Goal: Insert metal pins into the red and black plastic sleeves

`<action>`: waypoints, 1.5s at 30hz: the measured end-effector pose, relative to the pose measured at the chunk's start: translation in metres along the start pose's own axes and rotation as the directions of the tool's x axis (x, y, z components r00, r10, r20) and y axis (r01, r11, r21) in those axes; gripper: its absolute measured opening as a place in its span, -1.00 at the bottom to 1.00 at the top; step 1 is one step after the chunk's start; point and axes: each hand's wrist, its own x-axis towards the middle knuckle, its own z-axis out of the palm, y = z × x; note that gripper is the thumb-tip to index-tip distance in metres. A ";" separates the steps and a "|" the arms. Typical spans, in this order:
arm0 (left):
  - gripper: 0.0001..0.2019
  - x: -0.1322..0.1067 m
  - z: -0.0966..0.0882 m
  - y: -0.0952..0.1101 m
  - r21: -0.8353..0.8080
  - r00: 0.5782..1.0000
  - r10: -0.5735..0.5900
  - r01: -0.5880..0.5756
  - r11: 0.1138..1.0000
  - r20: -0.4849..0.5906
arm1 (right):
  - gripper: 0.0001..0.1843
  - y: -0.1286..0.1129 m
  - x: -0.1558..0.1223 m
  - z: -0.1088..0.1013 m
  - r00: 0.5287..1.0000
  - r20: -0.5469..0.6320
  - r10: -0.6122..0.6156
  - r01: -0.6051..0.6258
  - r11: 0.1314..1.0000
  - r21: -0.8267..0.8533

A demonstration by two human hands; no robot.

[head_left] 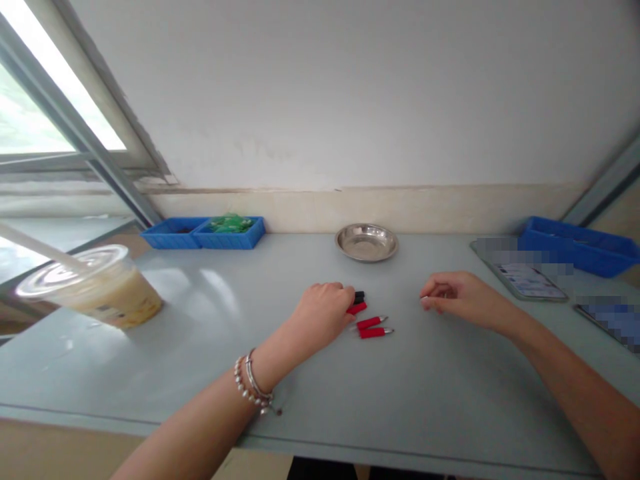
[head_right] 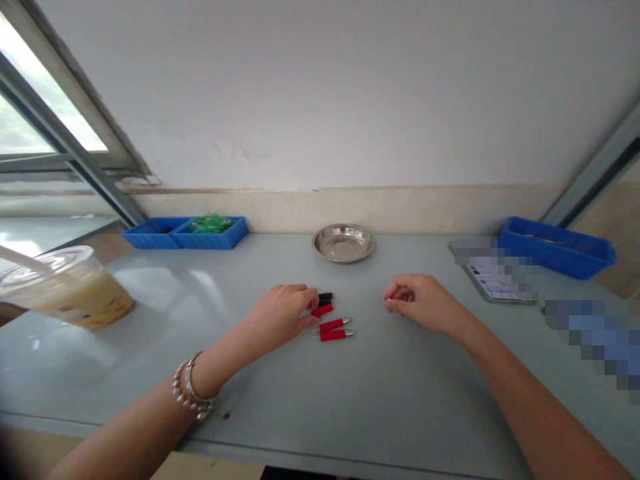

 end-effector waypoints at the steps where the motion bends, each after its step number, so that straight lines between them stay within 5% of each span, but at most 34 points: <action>1: -0.78 0.000 0.000 0.000 0.002 1.000 -0.004 0.004 1.000 -0.002 | -0.76 0.000 0.000 0.001 1.000 -0.009 -0.010 0.010 1.000 0.012; 7: -0.80 0.001 0.001 0.001 0.007 0.999 -0.042 0.041 0.999 0.006 | -0.73 -0.002 0.002 0.006 0.998 -0.054 -0.041 0.046 0.995 0.093; 14: -0.78 -0.001 0.006 0.011 -0.101 0.979 0.019 -0.040 0.994 -0.201 | -0.73 -0.016 0.001 0.025 0.995 -0.076 -0.063 0.085 0.941 0.327; 20: -0.83 -0.004 0.010 0.017 -0.231 0.964 0.058 -0.120 0.965 -0.260 | -0.72 -0.021 0.001 0.034 0.993 -0.061 -0.097 0.114 0.904 0.411; 45: -0.84 -0.005 0.012 0.016 -0.220 0.948 0.104 -0.175 0.960 -0.302 | -0.74 -0.024 -0.003 0.036 0.973 -0.169 -0.159 0.181 0.976 0.122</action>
